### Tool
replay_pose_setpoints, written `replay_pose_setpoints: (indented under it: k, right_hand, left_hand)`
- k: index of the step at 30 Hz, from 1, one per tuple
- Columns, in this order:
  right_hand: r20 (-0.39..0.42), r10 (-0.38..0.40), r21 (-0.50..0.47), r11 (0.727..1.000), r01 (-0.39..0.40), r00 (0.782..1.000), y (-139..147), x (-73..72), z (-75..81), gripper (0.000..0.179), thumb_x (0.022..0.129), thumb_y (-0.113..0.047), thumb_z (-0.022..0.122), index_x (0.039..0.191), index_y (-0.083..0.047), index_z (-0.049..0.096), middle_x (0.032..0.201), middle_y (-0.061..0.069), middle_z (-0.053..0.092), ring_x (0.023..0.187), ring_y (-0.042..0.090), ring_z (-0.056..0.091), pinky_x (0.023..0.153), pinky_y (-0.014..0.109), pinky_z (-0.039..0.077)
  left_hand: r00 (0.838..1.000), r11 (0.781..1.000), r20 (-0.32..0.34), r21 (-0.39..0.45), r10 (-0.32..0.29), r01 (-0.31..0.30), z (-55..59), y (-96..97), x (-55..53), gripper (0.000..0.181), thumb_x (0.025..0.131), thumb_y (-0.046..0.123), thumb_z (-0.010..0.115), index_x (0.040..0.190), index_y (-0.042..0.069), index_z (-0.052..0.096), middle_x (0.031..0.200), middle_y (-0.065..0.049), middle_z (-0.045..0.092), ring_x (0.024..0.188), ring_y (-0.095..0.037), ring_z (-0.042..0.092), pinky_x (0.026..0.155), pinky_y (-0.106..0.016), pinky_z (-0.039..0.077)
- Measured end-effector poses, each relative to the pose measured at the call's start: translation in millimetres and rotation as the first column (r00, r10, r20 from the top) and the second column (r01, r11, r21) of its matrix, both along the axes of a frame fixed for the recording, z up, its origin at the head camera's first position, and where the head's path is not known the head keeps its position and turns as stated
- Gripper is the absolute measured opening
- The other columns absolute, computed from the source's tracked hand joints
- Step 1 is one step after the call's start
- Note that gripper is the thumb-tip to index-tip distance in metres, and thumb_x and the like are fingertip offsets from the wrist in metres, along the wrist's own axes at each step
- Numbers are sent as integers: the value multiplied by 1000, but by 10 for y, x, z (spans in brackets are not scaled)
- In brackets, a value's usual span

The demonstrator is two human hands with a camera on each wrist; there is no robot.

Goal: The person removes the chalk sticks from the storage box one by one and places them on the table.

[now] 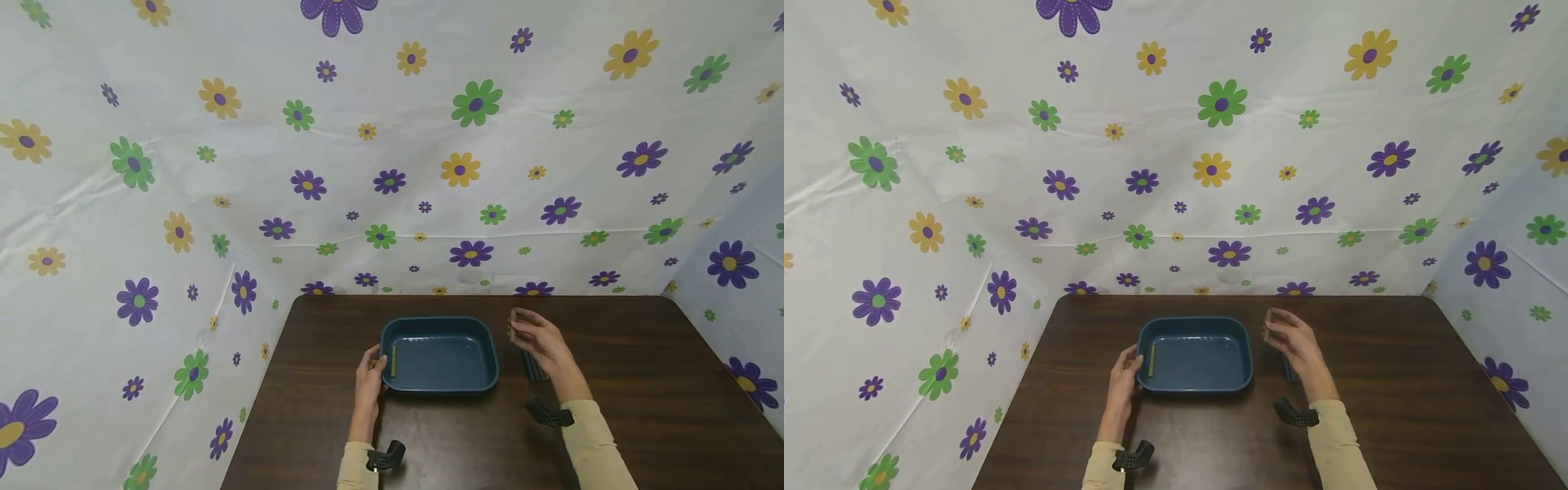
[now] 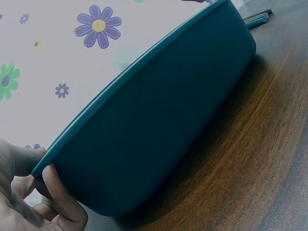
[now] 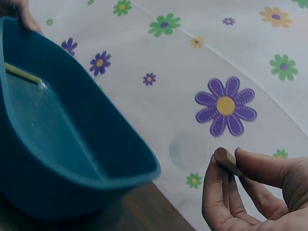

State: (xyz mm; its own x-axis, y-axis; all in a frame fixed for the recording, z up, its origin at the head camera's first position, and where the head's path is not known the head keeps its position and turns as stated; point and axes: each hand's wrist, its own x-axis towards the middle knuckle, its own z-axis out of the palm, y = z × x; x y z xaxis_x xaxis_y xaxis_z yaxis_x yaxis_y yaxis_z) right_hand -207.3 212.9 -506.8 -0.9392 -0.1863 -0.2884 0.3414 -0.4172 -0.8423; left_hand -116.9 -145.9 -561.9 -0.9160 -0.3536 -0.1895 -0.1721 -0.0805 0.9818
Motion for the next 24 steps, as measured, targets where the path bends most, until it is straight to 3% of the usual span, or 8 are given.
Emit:
replay_pose_setpoints:
  k: [4, 11, 18, 24]
  right_hand:
    - [3, -11, 18, 1000, 11, 1000, 129, 23, -27, 30, 104, -2, 60, 129, -18, 64, 102, -4, 73, 91, 13, 71, 80, 27, 58]
    - [23, -40, 54, 998, 39, 999, 332, 60, -78, 37, 105, -7, 61, 140, -17, 56, 101, -8, 74, 95, 9, 70, 82, 26, 57]
    - [33, -84, 158, 984, 78, 996, 491, 109, -176, 24, 104, -7, 63, 118, -27, 67, 97, -12, 74, 94, 6, 70, 82, 25, 57]
    - [41, -116, 313, 945, 98, 992, 604, 151, -290, 38, 102, -11, 67, 139, -14, 59, 97, -18, 69, 90, 2, 68, 78, 24, 56]
  left_hand:
    - [1000, 1000, -2, 4, 0, 0, -12, 2, -3, 39, 104, 14, 61, 140, -1, 57, 99, -19, 60, 67, -16, 51, 55, -25, 43]
    - [1000, 1000, -3, 7, 3, -3, -9, 6, -8, 39, 104, 13, 61, 140, -1, 58, 99, -20, 60, 67, -16, 51, 55, -25, 43]
    - [1000, 1000, -7, 8, 2, -2, -17, 6, -15, 38, 104, 12, 61, 139, -1, 57, 99, -21, 60, 65, -14, 50, 54, -24, 42]
    - [1000, 1000, -11, 6, -2, 2, -19, 5, -16, 40, 104, 13, 61, 140, -2, 56, 99, -20, 60, 65, -14, 50, 54, -24, 43]
